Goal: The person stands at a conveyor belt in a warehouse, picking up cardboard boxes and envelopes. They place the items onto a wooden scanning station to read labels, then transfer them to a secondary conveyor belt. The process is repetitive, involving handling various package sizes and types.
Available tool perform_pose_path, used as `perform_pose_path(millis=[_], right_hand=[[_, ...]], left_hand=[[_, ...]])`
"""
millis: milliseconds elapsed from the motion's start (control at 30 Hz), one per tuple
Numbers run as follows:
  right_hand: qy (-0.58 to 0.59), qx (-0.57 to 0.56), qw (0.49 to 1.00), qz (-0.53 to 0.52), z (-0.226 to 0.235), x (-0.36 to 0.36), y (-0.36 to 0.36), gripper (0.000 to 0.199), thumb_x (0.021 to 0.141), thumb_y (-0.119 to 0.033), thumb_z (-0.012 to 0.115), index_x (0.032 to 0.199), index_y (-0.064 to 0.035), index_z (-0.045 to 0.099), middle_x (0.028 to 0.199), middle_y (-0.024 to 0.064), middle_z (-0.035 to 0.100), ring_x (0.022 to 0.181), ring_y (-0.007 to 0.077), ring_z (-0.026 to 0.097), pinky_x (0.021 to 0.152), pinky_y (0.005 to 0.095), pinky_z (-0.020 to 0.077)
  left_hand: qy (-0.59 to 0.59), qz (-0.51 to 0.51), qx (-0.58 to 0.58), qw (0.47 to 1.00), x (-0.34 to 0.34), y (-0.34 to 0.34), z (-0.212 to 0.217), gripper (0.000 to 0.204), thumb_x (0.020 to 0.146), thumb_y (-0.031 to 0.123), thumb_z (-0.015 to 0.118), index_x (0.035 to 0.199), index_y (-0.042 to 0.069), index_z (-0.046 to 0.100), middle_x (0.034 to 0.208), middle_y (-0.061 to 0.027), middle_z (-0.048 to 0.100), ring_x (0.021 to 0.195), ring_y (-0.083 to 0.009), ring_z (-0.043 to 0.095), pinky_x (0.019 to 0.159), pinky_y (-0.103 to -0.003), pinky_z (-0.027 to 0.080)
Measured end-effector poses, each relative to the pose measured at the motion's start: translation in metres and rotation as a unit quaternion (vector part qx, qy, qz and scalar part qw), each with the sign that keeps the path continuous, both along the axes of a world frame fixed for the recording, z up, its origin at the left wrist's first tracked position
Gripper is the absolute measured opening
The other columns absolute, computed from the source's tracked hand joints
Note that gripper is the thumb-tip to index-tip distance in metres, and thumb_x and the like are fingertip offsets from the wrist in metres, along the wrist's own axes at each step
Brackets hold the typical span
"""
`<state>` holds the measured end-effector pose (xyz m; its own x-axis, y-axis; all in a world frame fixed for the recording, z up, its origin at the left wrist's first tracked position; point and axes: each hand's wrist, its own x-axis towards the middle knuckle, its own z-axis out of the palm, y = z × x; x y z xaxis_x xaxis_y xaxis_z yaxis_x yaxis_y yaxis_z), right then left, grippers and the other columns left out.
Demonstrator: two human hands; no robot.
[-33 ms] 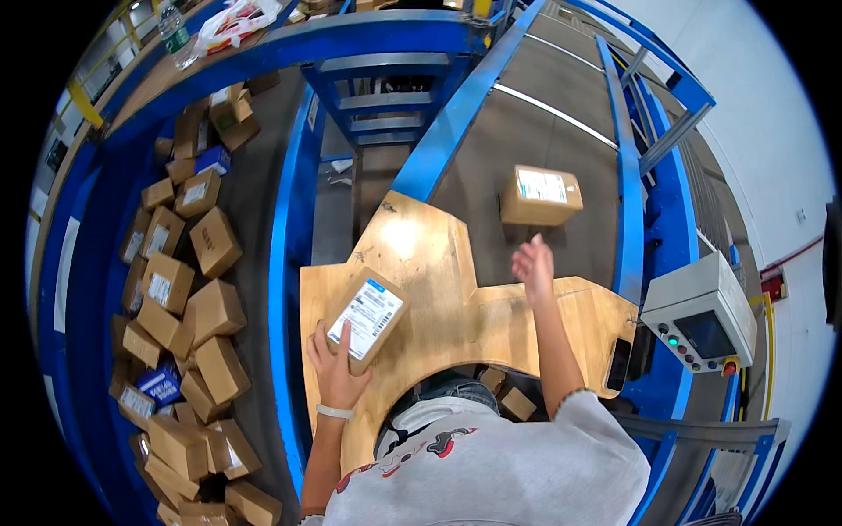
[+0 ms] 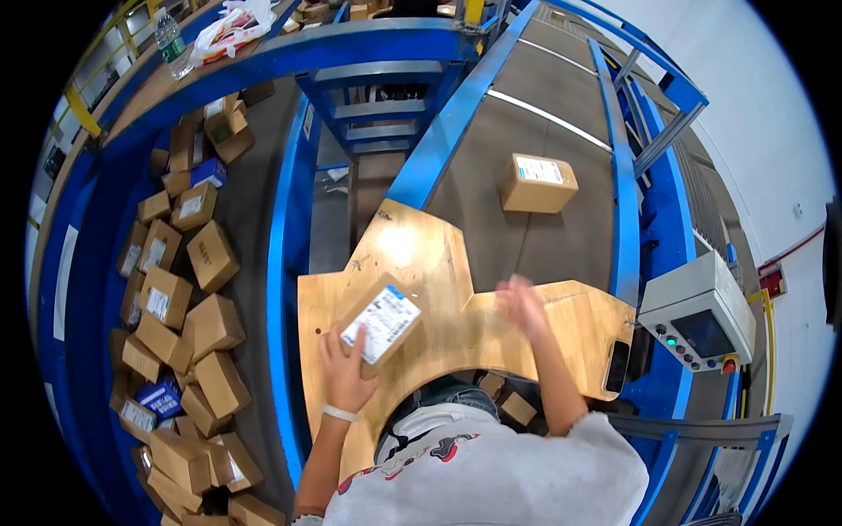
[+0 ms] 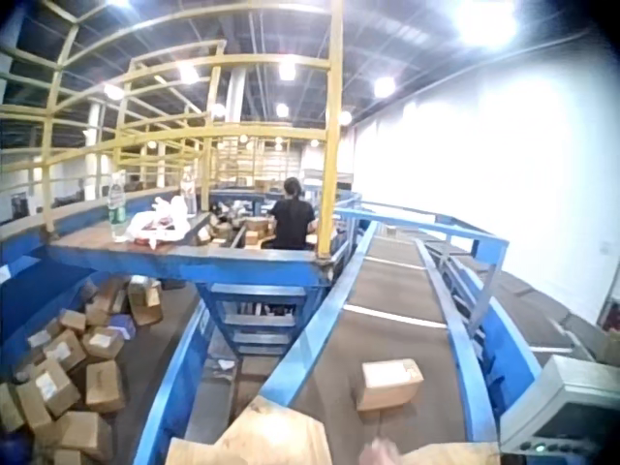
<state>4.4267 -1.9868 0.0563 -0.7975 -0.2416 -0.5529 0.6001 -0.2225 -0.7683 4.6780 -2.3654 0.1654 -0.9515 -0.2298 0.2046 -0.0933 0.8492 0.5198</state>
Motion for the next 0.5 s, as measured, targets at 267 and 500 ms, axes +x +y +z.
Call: perform_pose_path(millis=[267,500], right_hand=[[-0.082,0.088,0.993,-0.022,0.098,0.162,-0.074,0.069,0.108,-0.055,0.048,0.159,-0.0136,0.028,0.143,0.0163,0.056,0.120,0.0348,0.064,0.094,0.0534,0.0586],[0.003,0.008,0.990,-0.143,-0.003,0.040,-0.066,0.069,0.100,-0.058,0.061,0.153,-0.0150,0.046,0.140,0.0082,0.059,0.123,0.0252,0.058,0.099,0.0395,0.0555]], left_hand=[[-0.029,-0.273,0.053,0.960,-0.121,0.102,-0.023,0.099,0.071,0.020,0.081,0.160,0.019,0.038,0.161,-0.0243,0.028,0.147,-0.0511,0.026,0.117,-0.065,0.027],[-0.024,-0.335,0.262,0.905,-0.115,0.052,-0.049,0.094,0.086,0.024,0.076,0.166,0.019,0.026,0.172,-0.0160,0.019,0.158,-0.0402,0.016,0.119,-0.073,0.015]])
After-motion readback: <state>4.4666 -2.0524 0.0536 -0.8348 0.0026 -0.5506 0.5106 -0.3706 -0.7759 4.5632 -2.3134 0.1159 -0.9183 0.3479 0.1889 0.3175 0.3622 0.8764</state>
